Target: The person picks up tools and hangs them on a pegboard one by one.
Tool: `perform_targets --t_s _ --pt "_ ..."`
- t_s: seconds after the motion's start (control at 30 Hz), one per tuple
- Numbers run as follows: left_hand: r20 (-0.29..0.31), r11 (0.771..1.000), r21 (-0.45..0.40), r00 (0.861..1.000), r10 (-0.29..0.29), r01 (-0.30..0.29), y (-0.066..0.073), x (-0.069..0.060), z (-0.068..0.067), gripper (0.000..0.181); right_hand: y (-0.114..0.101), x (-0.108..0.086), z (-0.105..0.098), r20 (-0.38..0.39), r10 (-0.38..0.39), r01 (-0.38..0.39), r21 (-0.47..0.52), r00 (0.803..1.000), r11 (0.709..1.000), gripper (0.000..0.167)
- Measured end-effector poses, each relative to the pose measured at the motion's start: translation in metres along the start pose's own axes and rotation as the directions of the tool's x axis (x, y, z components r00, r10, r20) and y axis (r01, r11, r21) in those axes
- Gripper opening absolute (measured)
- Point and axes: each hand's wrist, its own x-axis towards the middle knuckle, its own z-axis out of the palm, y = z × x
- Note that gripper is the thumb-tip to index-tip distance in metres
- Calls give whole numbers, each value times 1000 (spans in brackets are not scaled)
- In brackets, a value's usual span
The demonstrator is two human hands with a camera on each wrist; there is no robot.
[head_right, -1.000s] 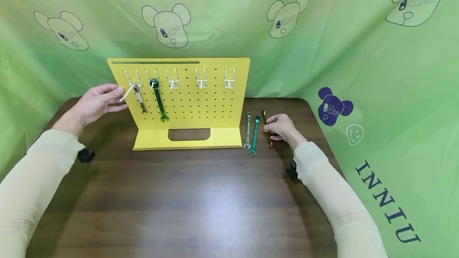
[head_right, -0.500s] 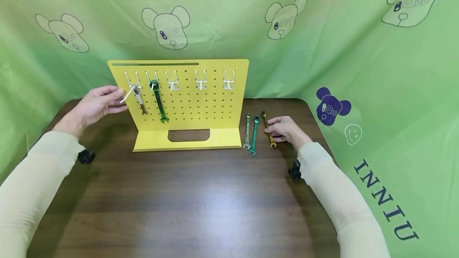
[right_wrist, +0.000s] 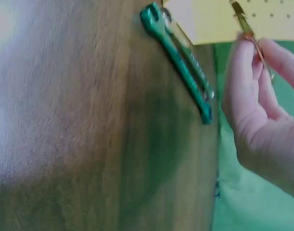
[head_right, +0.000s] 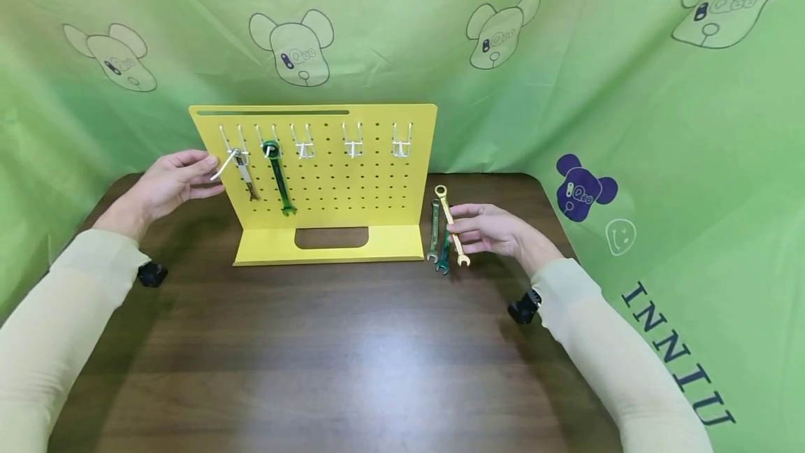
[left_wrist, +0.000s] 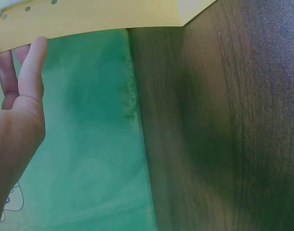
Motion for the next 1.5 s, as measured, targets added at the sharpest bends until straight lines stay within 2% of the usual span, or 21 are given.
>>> perform_targets --t_s 0.17,0.5,0.63,0.8,1.0,1.17,1.33,1.5 --pt "-8 1000 4 1000 -5 5 2 -1 0 8 -6 -4 19 97 -6 14 -77 995 997 37" --pt "-2 1000 -16 1000 -1 1 0 2 3 9 -22 -7 61 143 -25 48 -163 989 985 30" --pt "8 1000 -6 1000 4 -4 1 3 3 8 -24 2 81 175 -43 72 -162 984 984 31" --pt "-13 1000 -1 1000 16 -16 3 1 -2 9 -28 19 108 227 -67 101 -141 972 985 37" --pt "8 1000 -18 1000 4 -4 0 2 -2 11 -34 30 134 230 -69 110 -170 971 979 39" --pt "7 1000 -23 1000 13 -12 -2 3 -1 12 -42 34 154 235 -98 140 -167 967 976 50" --pt "11 1000 -25 1000 11 -11 -1 3 0 12 -53 35 168 216 -142 178 -158 966 971 46" --pt "3 1000 -7 1000 -1 1 -1 2 0 11 -62 35 180 234 -159 199 -160 959 967 40"
